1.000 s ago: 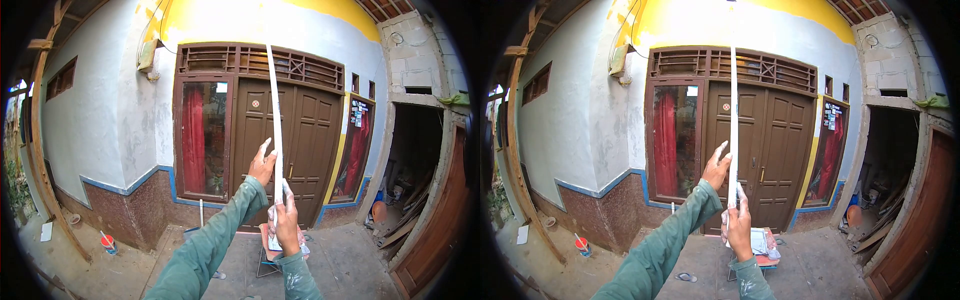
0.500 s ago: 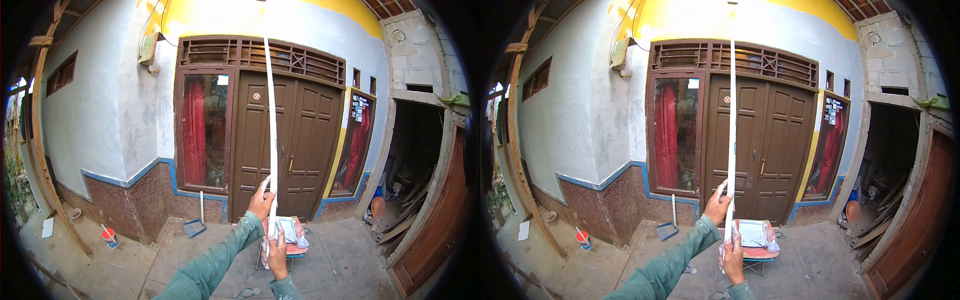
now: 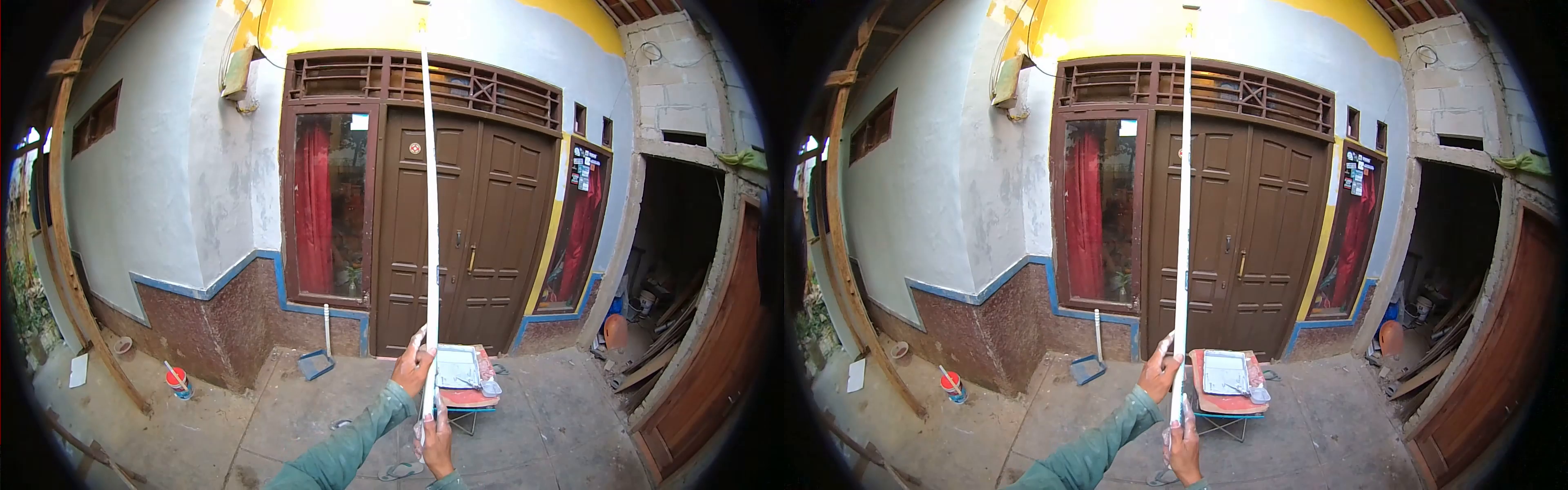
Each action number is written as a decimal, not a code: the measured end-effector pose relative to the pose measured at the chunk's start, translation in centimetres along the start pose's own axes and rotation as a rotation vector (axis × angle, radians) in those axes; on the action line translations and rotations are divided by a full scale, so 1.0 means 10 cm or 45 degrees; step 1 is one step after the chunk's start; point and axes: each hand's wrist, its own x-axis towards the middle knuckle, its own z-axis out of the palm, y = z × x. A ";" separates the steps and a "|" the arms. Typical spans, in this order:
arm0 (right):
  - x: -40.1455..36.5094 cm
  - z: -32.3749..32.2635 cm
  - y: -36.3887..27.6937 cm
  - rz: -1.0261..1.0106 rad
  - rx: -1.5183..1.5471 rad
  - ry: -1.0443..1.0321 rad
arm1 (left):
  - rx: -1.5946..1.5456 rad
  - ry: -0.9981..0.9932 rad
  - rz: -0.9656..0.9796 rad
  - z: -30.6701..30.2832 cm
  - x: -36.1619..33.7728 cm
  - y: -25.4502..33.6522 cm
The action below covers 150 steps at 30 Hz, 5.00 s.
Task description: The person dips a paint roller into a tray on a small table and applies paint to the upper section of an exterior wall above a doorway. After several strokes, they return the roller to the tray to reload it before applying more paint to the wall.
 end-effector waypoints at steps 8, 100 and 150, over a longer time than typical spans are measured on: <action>-0.35 -0.17 0.57 0.047 -0.012 0.002 | 0.103 -0.056 -0.176 0.01 -0.58 -0.14; -0.59 -0.36 1.69 -0.207 -0.659 0.295 | -0.791 -0.057 -0.846 0.32 -1.23 -0.94; -0.87 -0.67 2.18 0.020 -0.864 0.145 | -0.839 -0.150 -0.945 0.36 -1.51 -0.72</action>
